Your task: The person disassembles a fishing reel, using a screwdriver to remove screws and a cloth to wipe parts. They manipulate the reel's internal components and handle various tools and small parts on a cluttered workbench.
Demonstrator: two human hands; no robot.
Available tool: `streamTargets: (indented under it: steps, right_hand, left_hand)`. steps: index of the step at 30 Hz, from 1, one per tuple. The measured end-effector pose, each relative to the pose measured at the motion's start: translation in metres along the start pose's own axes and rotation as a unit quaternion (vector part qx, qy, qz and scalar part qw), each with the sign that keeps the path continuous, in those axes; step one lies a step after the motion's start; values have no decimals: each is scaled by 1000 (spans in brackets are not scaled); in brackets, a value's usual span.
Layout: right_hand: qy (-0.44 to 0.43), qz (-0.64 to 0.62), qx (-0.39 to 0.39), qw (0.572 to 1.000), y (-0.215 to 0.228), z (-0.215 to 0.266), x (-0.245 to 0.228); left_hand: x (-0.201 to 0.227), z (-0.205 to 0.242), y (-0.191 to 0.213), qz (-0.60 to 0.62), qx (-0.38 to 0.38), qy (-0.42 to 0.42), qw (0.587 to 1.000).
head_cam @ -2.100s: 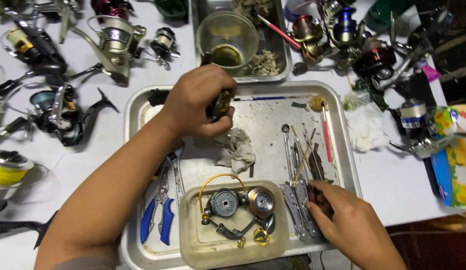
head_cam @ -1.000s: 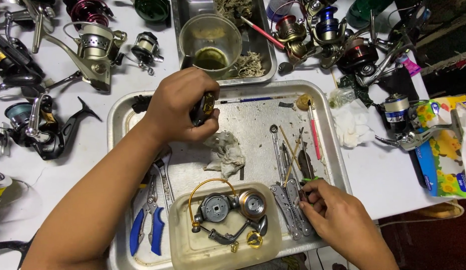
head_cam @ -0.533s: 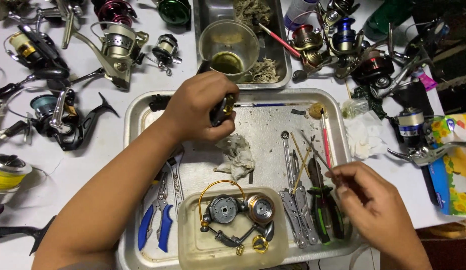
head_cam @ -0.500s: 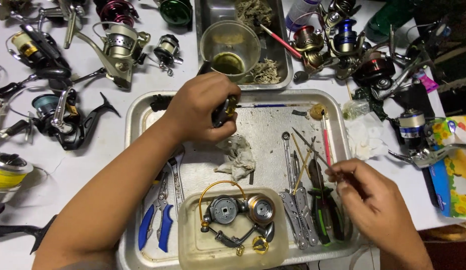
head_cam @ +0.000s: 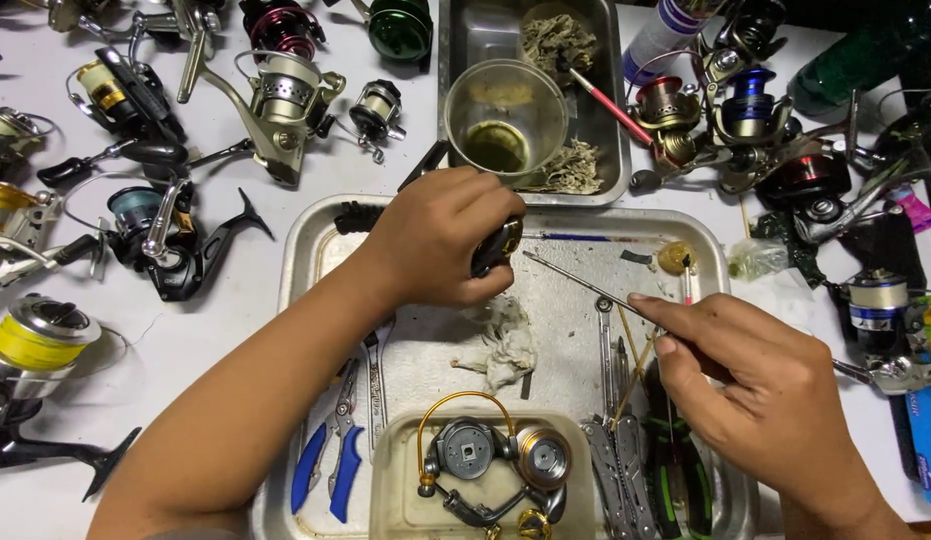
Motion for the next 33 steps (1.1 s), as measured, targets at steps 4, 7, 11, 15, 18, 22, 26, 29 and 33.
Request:
streamTargets:
  steps: [4, 7, 11, 15, 18, 22, 26, 29, 33]
  right_hand:
    - [17, -8, 7, 1000, -2, -6, -6]
    - [34, -1, 17, 999, -2, -5, -7]
    - [18, -4, 20, 1000, -2, -2, -6]
    - [5, 5, 19, 1000, -2, 2, -2]
    - [-11, -3, 14, 1000, -2, 4, -1]
    - [-6, 13, 19, 1000, 1, 5, -3]
    - [-137, -34, -127, 982, -16, 8, 31]
    - [-317, -104, -230, 914, -34, 20, 60]
    - [-262, -58, -228, 936, -30, 15, 54]
  left_hand:
    - [1, 0, 1, -7, 5, -6, 1000]
    - [3, 1, 2, -17, 6, -10, 1000]
    - [5, 1, 2, -37, 2, -16, 999]
    - [8, 0, 0, -47, -5, -22, 999]
    - [10, 0, 1, -62, -2, -27, 998]
    - [12, 0, 0, -88, -17, -46, 995]
    - [22, 0, 1, -154, -10, -86, 984]
    - [34, -3, 4, -187, 12, -108, 976]
    - [44, -7, 6, -222, 22, -118, 968]
Point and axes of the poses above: each hand's wrist, its own z-axis away from the middle knuckle, its own y-axis out of the back of the hand, x = y × z, the point moved 9 cm from there along -z, towards the middle knuckle, and after that the axes turned 2 degrees about -z, right-handed, at the moved point
